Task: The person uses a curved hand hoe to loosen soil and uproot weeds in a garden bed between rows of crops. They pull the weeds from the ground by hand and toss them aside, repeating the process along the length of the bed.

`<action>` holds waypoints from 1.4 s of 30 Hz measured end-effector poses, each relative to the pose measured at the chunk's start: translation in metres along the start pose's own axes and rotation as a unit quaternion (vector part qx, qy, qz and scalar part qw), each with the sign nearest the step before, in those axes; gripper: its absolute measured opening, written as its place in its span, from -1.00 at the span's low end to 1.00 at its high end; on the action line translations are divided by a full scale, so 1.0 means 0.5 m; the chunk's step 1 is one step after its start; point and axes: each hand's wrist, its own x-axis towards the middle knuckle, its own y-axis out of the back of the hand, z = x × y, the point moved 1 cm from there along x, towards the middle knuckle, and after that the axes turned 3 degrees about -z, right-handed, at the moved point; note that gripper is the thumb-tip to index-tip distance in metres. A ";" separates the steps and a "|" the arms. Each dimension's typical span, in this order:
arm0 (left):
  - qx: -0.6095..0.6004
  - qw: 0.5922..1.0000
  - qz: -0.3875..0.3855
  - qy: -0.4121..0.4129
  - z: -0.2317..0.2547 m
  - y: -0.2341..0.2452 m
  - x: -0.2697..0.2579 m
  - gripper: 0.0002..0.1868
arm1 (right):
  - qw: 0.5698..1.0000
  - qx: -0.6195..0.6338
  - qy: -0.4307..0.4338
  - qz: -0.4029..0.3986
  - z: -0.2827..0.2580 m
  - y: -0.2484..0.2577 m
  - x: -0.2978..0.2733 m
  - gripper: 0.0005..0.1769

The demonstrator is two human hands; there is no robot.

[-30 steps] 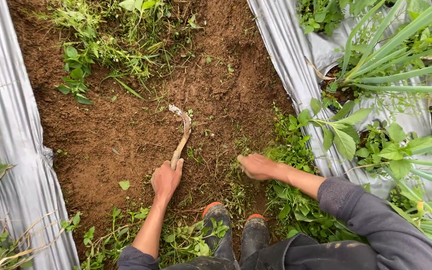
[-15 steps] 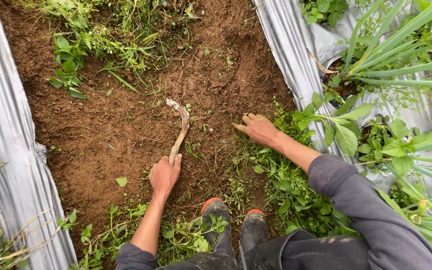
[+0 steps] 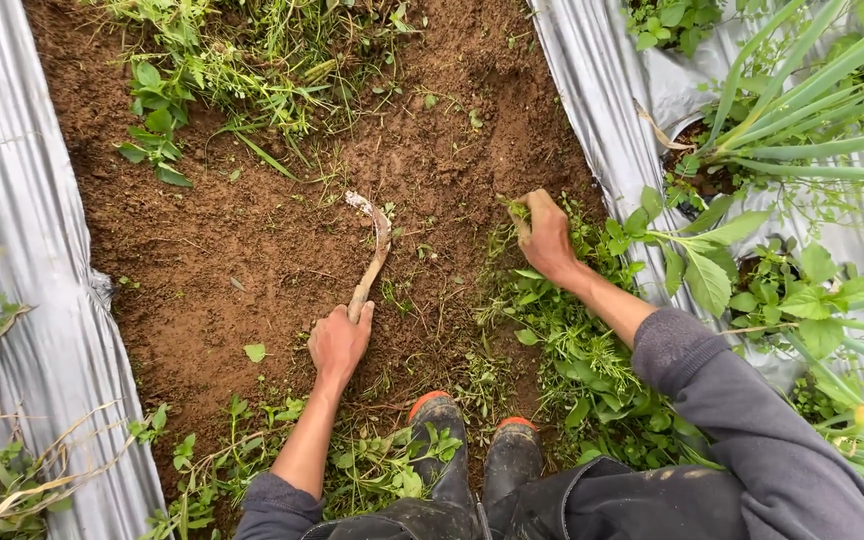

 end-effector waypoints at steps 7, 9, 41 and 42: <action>0.036 0.999 0.006 0.012 0.010 -0.001 -0.004 -0.37 | 0.960 -0.188 0.096 -0.186 0.052 -0.061 -0.015 -0.80; 0.043 0.999 0.003 0.015 0.013 0.000 -0.001 -0.37 | 0.942 -0.220 0.111 -0.226 -0.013 -0.028 -0.023 -0.70; 0.176 0.959 0.222 -0.010 -0.124 0.068 -0.072 -0.51 | 0.902 -0.077 0.216 -0.364 -0.334 -0.183 -0.054 -0.44; 0.187 0.953 0.234 -0.036 -0.129 0.057 -0.078 -0.54 | 0.869 -0.134 0.282 -0.384 -0.333 -0.183 -0.073 -0.38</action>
